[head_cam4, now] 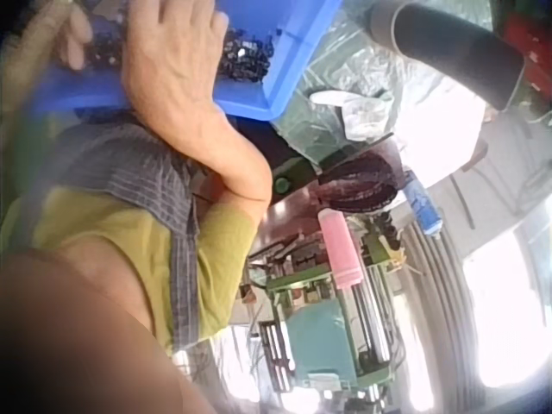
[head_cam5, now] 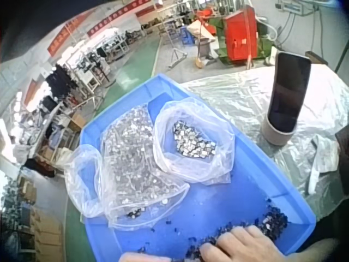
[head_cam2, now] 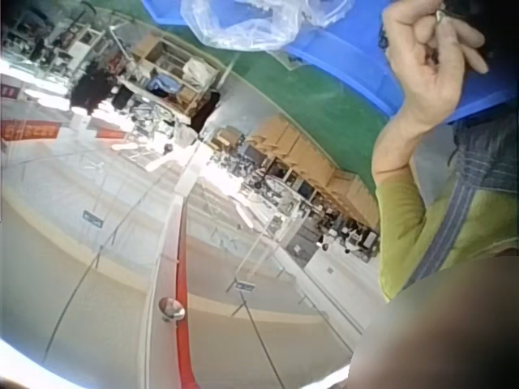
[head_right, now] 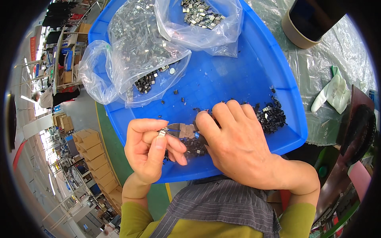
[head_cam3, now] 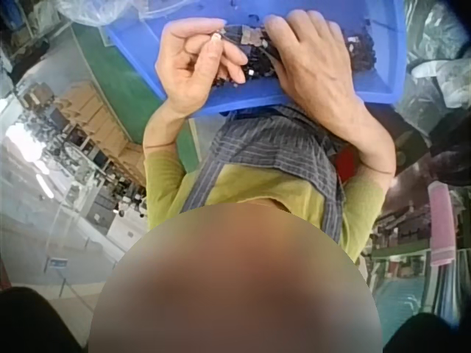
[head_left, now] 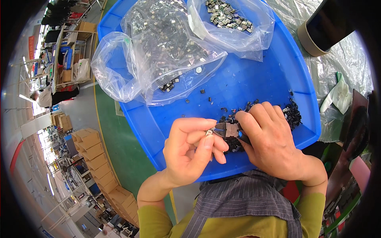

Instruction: The recorder is using a pair of side cutters to trim small black electronic components over a blue tray in a factory setting.

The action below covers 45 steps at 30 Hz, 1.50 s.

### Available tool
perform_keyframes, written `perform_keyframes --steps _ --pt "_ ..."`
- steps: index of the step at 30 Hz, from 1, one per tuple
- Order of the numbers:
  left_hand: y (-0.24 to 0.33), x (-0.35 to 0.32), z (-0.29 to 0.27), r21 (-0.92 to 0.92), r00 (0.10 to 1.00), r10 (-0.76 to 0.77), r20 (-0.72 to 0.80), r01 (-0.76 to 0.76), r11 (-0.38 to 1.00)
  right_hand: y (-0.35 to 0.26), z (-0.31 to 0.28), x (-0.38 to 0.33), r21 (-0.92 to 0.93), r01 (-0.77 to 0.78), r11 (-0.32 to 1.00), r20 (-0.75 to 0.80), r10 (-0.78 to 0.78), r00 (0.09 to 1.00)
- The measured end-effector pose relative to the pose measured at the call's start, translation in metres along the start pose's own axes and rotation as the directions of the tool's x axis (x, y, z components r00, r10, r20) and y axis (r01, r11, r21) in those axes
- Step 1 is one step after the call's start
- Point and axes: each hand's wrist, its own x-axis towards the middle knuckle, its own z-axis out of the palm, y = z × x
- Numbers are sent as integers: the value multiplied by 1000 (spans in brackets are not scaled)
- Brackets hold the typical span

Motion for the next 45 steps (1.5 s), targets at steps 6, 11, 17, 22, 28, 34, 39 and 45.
perform_keyframes --steps 6,11,17,22,28,34,39,45 --pt "1 0 1 -87 1000 -17 4 17 996 1 -1 -1 41 18 999 15 -19 1000" --pt "3 0 0 -88 998 -58 8 59 994 3 -7 1 289 -40 956 166 -9 986" --pt "3 2 -2 -172 996 -85 29 89 981 5 -8 1 454 -139 880 278 8 960" --pt "3 4 -5 -241 989 -138 51 146 960 4 -8 1 454 -133 881 245 20 969" --pt "9 3 -6 -99 985 -155 -69 148 984 1 -8 1 173 -2 985 -20 6 1000" --pt "14 3 -6 25 984 -139 -114 143 989 1 -5 1 -21 79 997 -97 -80 992" --pt "12 4 -8 150 993 -14 -118 32 988 1 -4 1 -45 72 996 -83 -76 994" --pt "11 2 -5 151 991 11 -137 10 989 0 -5 2 -36 67 997 -51 -69 996"
